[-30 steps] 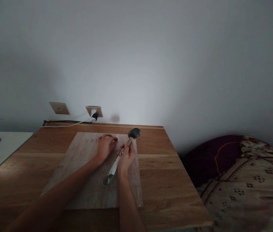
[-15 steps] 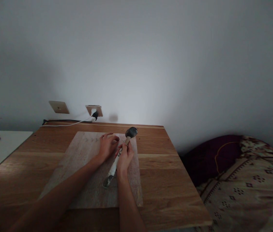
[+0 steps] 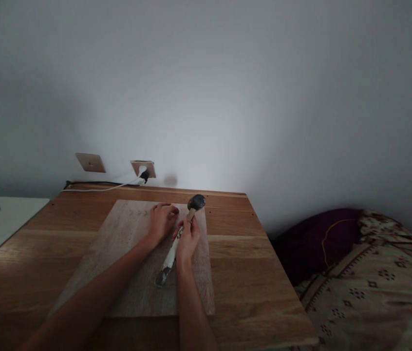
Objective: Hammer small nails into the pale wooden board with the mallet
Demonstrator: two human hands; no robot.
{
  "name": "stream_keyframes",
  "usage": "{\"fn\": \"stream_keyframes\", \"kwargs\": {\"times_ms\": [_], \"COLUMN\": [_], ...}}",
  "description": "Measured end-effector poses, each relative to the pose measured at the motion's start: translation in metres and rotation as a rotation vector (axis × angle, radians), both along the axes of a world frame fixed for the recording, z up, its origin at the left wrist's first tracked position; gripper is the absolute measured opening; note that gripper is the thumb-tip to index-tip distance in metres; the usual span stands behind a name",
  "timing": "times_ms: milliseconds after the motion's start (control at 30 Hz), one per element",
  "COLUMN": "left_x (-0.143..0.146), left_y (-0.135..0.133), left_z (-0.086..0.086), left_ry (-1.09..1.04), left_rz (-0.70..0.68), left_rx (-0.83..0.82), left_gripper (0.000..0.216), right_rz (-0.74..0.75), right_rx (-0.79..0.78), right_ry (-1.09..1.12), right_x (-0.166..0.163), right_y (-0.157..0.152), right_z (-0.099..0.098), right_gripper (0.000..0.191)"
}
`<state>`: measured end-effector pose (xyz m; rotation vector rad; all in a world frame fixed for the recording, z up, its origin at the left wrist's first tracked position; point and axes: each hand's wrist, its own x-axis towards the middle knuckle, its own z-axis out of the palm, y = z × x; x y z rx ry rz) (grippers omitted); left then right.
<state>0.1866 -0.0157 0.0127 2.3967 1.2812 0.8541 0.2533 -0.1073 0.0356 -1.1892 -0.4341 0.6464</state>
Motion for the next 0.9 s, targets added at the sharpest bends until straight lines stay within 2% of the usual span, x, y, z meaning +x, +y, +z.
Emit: {"fn": "stream_keyframes", "kwargs": {"times_ms": [167, 300, 533, 733, 900], "left_x": [-0.001, -0.001, -0.001, -0.003, -0.001], "left_y": [-0.004, -0.003, -0.002, -0.006, -0.003], "left_z": [0.004, 0.003, 0.002, 0.01, 0.007], "left_ry": [0.04, 0.047, -0.01, 0.0, 0.003], "left_rz": [-0.02, -0.025, -0.049, -0.032, -0.016], "left_rx": [0.0, 0.005, -0.045, -0.065, -0.071], "left_gripper": [0.014, 0.012, 0.046, 0.044, 0.042], "right_rz": [0.012, 0.075, 0.136, 0.168, 0.157], "right_rx": [-0.007, -0.088, -0.09, -0.096, -0.111], "right_ry": [-0.018, -0.053, -0.09, -0.123, -0.174], "right_x": [0.001, 0.005, 0.0, -0.011, -0.014], "right_y": [0.0, 0.001, 0.002, -0.003, -0.003], "right_z": [0.002, 0.0, -0.006, -0.009, -0.013], "right_gripper": [0.032, 0.033, 0.034, 0.029, 0.029]}}
